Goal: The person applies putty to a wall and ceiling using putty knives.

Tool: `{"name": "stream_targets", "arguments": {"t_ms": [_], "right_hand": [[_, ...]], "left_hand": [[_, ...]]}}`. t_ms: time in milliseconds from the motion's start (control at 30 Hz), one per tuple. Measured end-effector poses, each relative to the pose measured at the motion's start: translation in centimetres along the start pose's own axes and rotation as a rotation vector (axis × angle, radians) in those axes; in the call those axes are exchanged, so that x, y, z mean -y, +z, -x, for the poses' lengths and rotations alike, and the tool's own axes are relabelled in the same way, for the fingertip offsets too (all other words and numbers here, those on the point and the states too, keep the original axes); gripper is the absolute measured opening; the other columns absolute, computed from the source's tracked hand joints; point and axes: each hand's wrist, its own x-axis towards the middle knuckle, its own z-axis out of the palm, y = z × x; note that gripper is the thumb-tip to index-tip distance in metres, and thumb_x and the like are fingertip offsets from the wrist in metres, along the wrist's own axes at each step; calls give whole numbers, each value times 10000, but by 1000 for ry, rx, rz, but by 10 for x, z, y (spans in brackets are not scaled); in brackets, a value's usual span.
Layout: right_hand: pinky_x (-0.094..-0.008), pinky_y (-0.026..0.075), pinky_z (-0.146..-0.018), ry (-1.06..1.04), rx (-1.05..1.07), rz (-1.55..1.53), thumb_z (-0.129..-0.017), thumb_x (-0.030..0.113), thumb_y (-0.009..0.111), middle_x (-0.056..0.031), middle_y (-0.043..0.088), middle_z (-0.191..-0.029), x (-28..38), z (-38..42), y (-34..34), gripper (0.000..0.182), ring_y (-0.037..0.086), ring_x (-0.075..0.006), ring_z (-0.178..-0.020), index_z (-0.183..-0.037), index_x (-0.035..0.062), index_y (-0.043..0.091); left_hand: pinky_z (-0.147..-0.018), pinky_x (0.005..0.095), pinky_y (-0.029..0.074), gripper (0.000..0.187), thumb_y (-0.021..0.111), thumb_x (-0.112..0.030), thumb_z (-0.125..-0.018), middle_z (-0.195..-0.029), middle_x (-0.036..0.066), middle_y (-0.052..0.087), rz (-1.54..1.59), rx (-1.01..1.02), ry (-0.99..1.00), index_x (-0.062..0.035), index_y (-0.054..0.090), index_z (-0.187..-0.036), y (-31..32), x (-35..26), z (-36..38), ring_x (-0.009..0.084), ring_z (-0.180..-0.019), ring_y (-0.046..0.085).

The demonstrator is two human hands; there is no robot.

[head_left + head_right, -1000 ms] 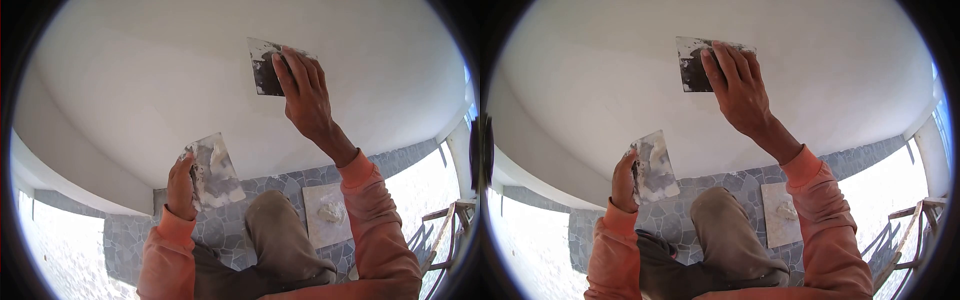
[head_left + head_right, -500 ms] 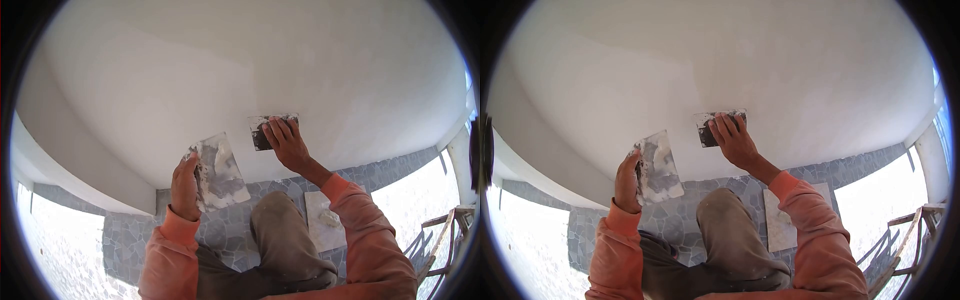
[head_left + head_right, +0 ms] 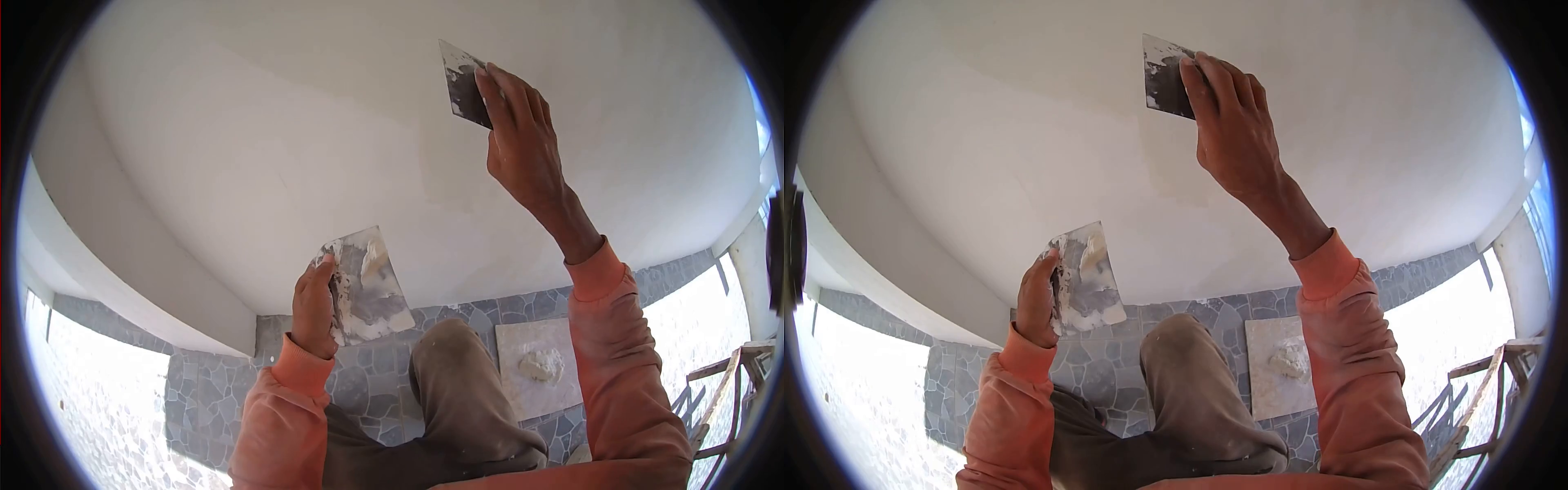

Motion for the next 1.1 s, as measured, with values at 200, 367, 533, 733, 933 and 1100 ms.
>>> {"name": "stream_targets", "arguments": {"t_ms": [200,367,533,733,933,1100], "right_hand": [[-495,424,-954,-116,-48,319,-884,50,584,-214,496,-1297,15,-6,40,474,494,-330,-1188,-1339,-44,492],[-532,403,-1002,-172,130,368,-915,115,555,-249,441,-1388,35,57,68,505,433,-356,-1284,-1384,-52,464],[-486,405,-992,-167,140,2,-880,12,571,-228,472,-1323,45,82,42,514,485,-343,-1229,-1376,-60,454],[-477,438,-931,369,9,133,-818,-53,594,-244,431,-1340,15,29,32,608,492,-365,-1177,-1382,-105,373],[-498,442,-939,-137,173,244,-879,23,580,-284,464,-1313,51,57,52,511,498,-369,-1180,-1353,-115,448],[-452,432,-961,-155,43,128,-885,34,596,-209,504,-1260,32,26,19,463,512,-304,-1184,-1318,-98,495]], "left_hand": [[-665,307,576,252,477,-229,-1005,-912,83,669,13,-59,-5,-9,587,-1062,7,-5,4,177,-754,679],[-615,289,553,219,506,-231,-1001,-847,50,650,31,-98,13,-30,594,-1006,7,-3,4,149,-692,650],[-628,294,556,229,498,-227,-1002,-854,53,650,30,-78,12,-23,598,-1033,7,-4,6,151,-698,650],[-649,297,569,248,491,-230,-1002,-886,69,663,66,-71,9,-12,597,-1053,14,-7,11,165,-733,670],[-656,300,571,246,491,-224,-1002,-893,73,668,50,-48,11,-12,599,-1063,10,-6,9,172,-735,672],[-698,329,584,267,475,-217,-999,-937,91,673,49,-42,24,4,593,-1089,6,-5,7,192,-779,683]]}}
